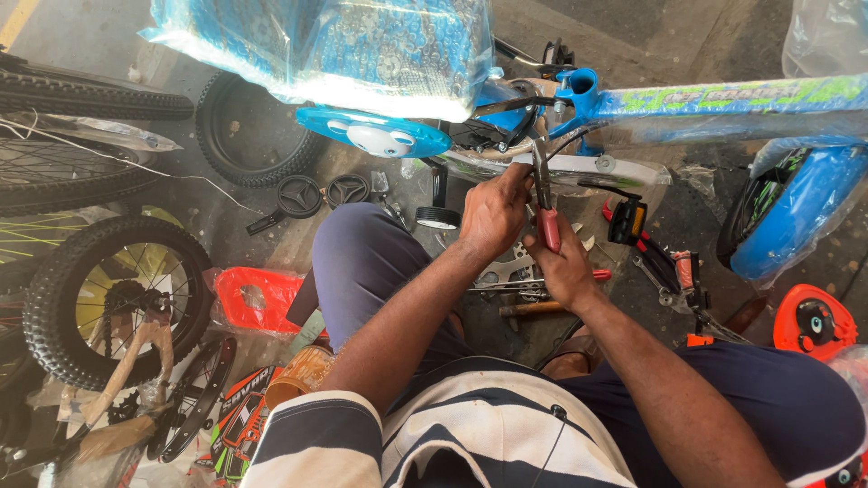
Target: The person is assembling a blue bicycle, focusing on the handlebar area. They use pliers to manipulate and secure cables near the stem and handlebars. The bicycle is partially wrapped in protective plastic, and various tools are scattered on the floor around the workspace.
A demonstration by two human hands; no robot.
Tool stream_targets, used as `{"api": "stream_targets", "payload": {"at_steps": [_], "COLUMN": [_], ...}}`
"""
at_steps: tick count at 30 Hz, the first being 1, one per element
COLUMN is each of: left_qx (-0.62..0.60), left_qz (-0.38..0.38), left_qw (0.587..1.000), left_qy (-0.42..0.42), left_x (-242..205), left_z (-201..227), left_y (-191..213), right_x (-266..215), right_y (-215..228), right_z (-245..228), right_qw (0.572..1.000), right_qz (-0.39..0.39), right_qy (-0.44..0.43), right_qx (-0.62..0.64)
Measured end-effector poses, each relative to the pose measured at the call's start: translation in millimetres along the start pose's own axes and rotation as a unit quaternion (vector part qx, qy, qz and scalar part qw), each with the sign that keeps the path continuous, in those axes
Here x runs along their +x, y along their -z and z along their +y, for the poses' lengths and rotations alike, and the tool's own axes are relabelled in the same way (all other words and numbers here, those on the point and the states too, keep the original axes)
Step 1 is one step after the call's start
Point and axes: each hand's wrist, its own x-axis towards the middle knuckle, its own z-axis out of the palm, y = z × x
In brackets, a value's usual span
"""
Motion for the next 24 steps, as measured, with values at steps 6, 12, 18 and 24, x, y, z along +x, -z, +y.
{"api": "stream_targets", "payload": {"at_steps": [6,12,18,24], "left_qx": [-0.003,-0.068,-0.249,-0.135], "left_qz": [-0.007,-0.101,-0.109,-0.08], "left_qw": [1.0,0.99,0.951,0.973], "left_qy": [0.03,0.067,0.148,0.17], "left_x": [0.2,17.2,15.9,13.7], "left_z": [2.4,-0.7,-2.7,5.0], "left_y": [-1.9,10.7,-8.6,-13.4], "right_x": [3.8,-2.8,-13.0,2.3], "right_y": [3.8,3.8,7.7,6.4], "right_z": [5.4,-11.3,-7.3,17.3], "right_qw": [0.993,0.993,0.997,0.985], "right_qz": [0.025,0.019,0.039,0.072], "right_qy": [0.034,-0.054,-0.051,-0.064], "right_qx": [-0.113,-0.108,-0.031,-0.144]}}
